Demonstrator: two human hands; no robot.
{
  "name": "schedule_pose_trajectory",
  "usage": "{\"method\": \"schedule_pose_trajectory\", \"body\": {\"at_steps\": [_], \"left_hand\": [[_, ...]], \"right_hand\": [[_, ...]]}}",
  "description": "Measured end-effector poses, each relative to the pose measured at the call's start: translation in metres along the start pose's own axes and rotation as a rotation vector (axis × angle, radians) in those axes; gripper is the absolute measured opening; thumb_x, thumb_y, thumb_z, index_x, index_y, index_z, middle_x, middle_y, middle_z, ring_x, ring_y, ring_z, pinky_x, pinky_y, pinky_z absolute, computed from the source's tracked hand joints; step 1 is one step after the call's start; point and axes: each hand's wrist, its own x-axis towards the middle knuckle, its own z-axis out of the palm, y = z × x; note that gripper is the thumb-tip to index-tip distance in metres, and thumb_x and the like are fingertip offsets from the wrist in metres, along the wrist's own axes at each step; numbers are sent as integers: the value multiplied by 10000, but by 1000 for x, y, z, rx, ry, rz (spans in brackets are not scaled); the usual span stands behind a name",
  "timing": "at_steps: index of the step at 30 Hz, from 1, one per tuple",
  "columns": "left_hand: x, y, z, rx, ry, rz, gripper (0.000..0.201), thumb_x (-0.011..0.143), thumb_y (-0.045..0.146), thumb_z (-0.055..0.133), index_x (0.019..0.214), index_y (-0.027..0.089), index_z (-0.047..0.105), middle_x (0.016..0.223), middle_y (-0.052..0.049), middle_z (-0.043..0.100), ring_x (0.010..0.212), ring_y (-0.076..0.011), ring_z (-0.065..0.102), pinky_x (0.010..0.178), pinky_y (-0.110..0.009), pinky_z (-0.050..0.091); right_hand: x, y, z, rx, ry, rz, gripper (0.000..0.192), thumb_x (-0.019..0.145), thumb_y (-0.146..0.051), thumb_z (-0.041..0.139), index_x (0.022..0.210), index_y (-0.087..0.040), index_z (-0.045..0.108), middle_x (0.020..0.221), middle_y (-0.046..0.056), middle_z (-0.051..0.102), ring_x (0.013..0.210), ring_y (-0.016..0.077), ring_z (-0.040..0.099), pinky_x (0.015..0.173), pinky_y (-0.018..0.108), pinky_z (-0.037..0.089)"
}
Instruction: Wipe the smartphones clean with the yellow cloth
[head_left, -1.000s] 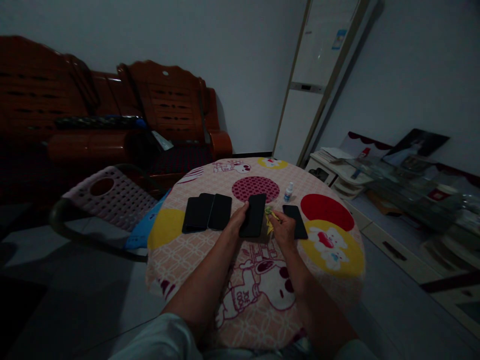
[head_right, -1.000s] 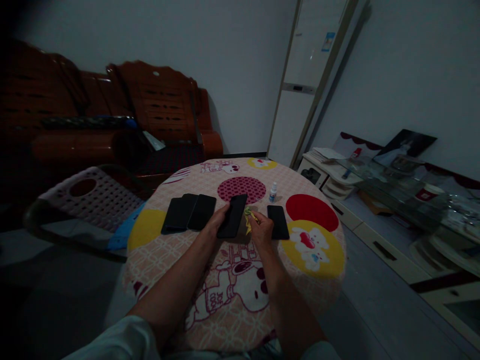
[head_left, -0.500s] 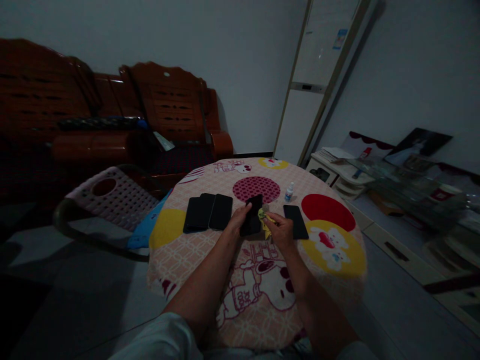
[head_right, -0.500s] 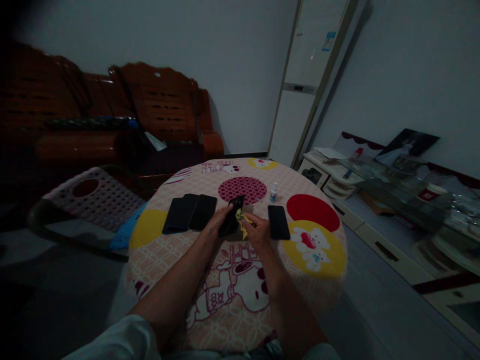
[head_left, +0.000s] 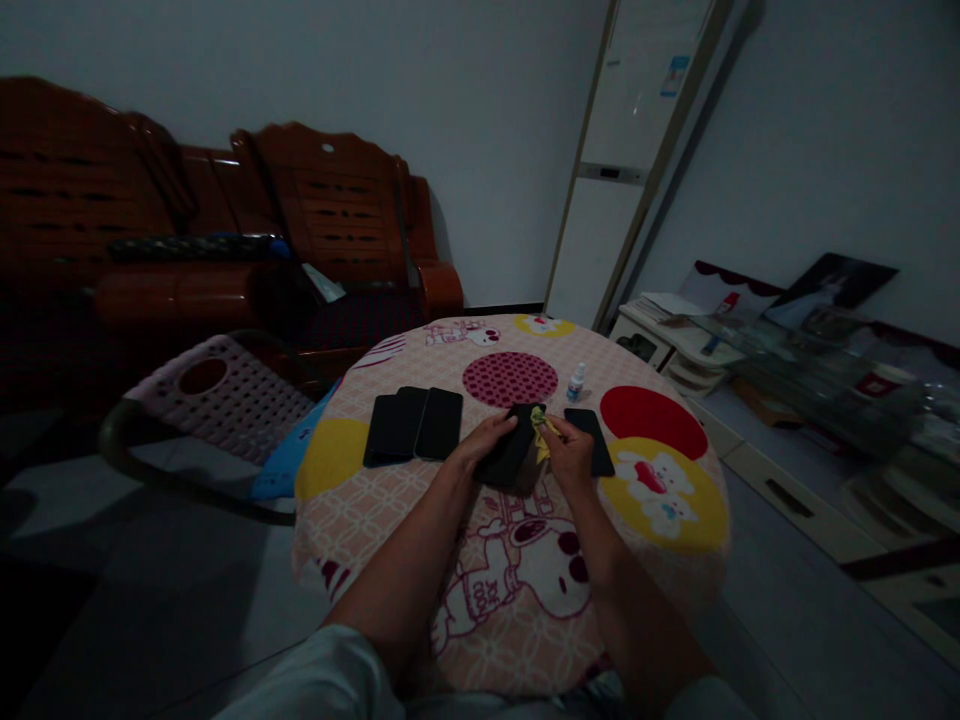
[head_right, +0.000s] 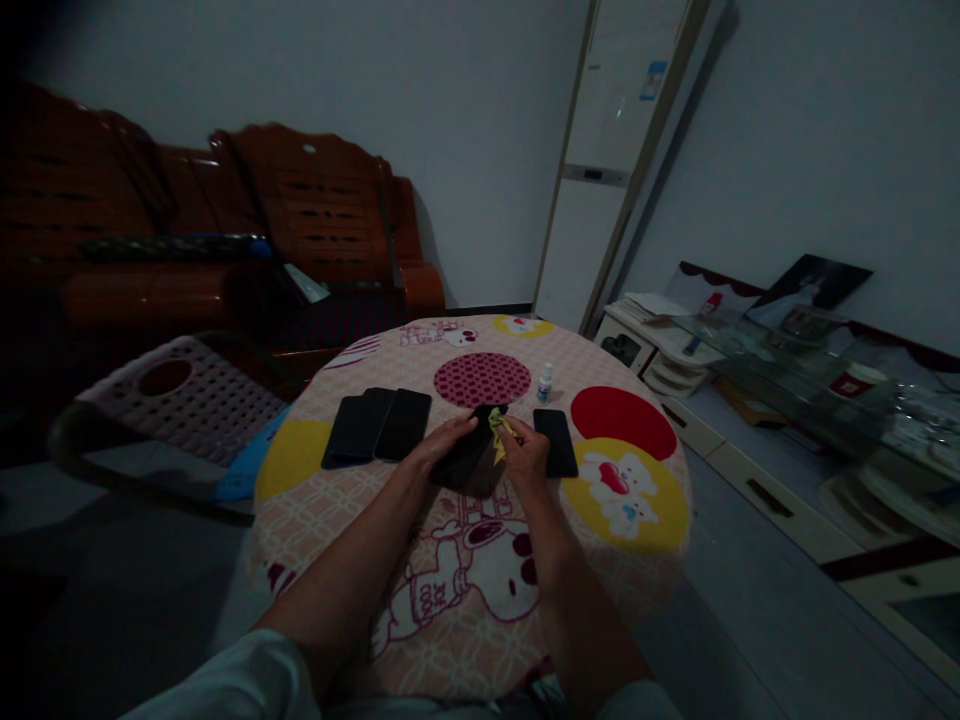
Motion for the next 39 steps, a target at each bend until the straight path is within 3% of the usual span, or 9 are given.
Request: {"method": "schedule_pose_trajectory", "body": {"at_steps": [7, 12, 18, 27, 32, 39], "left_hand": [[-5, 6, 0, 56, -90, -44, 456, 696, 347, 750, 1085, 128, 657, 953, -97, 711, 767, -182, 666, 738, -251, 476], [-4, 6, -2, 50, -13, -8, 419, 687, 340, 754, 1034, 129, 651, 880, -75, 712, 713, -166, 656, 699, -241, 476], [-2, 4, -6, 1, 72, -8, 398, 658, 356, 771, 963, 140, 636, 764, -26, 691, 597, -129, 615, 624, -227, 463], [-5, 8, -1, 85, -105, -36, 490, 686, 372, 753, 1101, 138, 638, 950, -81, 709, 792, -177, 655, 755, -246, 460], [-8, 11, 0, 147, -119, -56, 519, 706, 376, 741, 1153, 138, 629, 968, -87, 711, 773, -170, 651, 720, -234, 459], [-8, 11, -2, 132, -94, -71, 502, 703, 370, 744, 1134, 136, 638, 961, -89, 711, 739, -165, 652, 697, -234, 462]], "right_hand": [[2, 2, -3, -46, 63, -48, 338, 782, -387, 602, 963, -139, 744, 860, 57, 748, 765, 222, 670, 654, 289, 526], [-1, 3, 2, 40, -12, 6, 327, 751, -381, 647, 958, -149, 748, 883, 57, 750, 768, 229, 687, 670, 306, 541], [-5, -1, 6, 117, -118, -45, 275, 751, -335, 658, 953, -175, 752, 934, 60, 747, 837, 228, 691, 733, 311, 540], [4, 4, -4, 23, 35, -12, 359, 764, -414, 634, 975, -146, 746, 902, 67, 749, 761, 215, 672, 675, 296, 531], [6, 7, -8, -14, 103, -28, 366, 778, -413, 612, 993, -147, 742, 893, 52, 745, 754, 212, 664, 669, 288, 520], [5, 14, -6, 36, 51, 25, 396, 765, -419, 619, 1006, -127, 736, 831, 50, 737, 682, 194, 650, 581, 260, 508]]}}
